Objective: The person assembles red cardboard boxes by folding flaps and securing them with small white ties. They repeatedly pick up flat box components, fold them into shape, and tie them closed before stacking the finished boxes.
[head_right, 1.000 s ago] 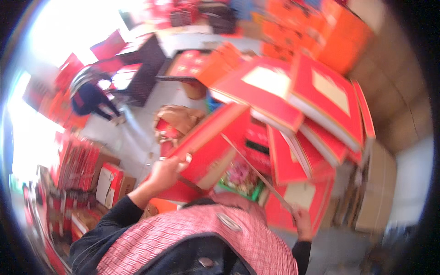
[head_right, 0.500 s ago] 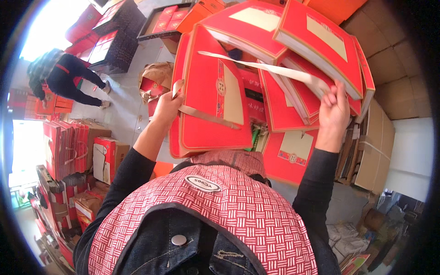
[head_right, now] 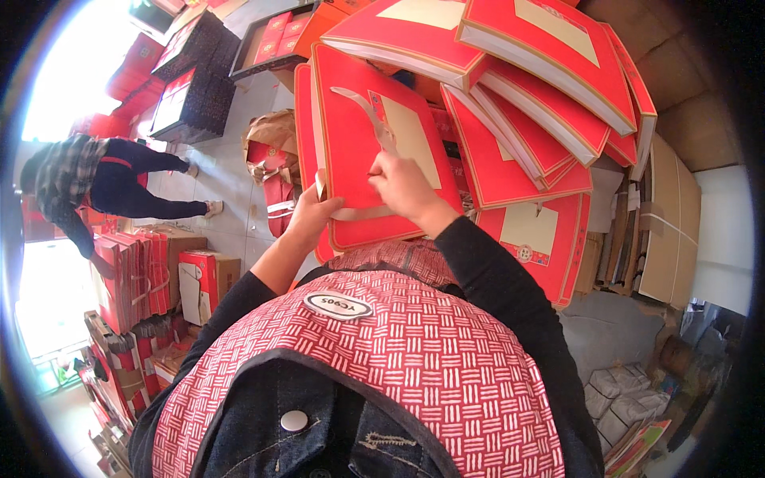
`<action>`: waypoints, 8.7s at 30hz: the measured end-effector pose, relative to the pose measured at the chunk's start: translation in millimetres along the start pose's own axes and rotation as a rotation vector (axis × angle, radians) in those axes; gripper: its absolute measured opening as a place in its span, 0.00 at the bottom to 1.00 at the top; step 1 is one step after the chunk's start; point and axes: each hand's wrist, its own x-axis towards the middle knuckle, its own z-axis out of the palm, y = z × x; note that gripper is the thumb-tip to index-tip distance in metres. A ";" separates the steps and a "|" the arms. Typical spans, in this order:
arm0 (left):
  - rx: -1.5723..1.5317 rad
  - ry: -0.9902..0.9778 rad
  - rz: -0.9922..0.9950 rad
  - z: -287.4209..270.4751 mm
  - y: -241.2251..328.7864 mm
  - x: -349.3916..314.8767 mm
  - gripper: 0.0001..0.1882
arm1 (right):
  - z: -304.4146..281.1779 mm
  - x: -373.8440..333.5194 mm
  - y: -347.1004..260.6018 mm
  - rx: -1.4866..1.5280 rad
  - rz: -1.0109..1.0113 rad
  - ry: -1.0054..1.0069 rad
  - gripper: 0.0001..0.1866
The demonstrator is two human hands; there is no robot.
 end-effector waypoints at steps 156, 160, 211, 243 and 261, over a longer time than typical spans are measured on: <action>1.165 -0.247 1.289 145.9 119.3 64.6 0.19 | -102.3 -104.7 -89.3 0.856 -0.104 0.442 0.12; 1.659 -0.543 1.082 156.6 140.6 119.2 0.11 | -108.5 -126.0 -88.5 0.758 -0.032 0.295 0.06; 1.008 -0.120 0.566 80.7 85.8 88.1 0.17 | -44.3 43.9 13.9 -0.068 -0.291 0.681 0.06; 0.965 -0.101 0.486 93.5 78.6 78.9 0.13 | -53.3 32.7 17.5 0.817 0.193 0.381 0.06; 0.903 -0.031 0.492 99.2 76.5 78.1 0.12 | -61.1 34.4 12.1 0.732 0.184 0.382 0.04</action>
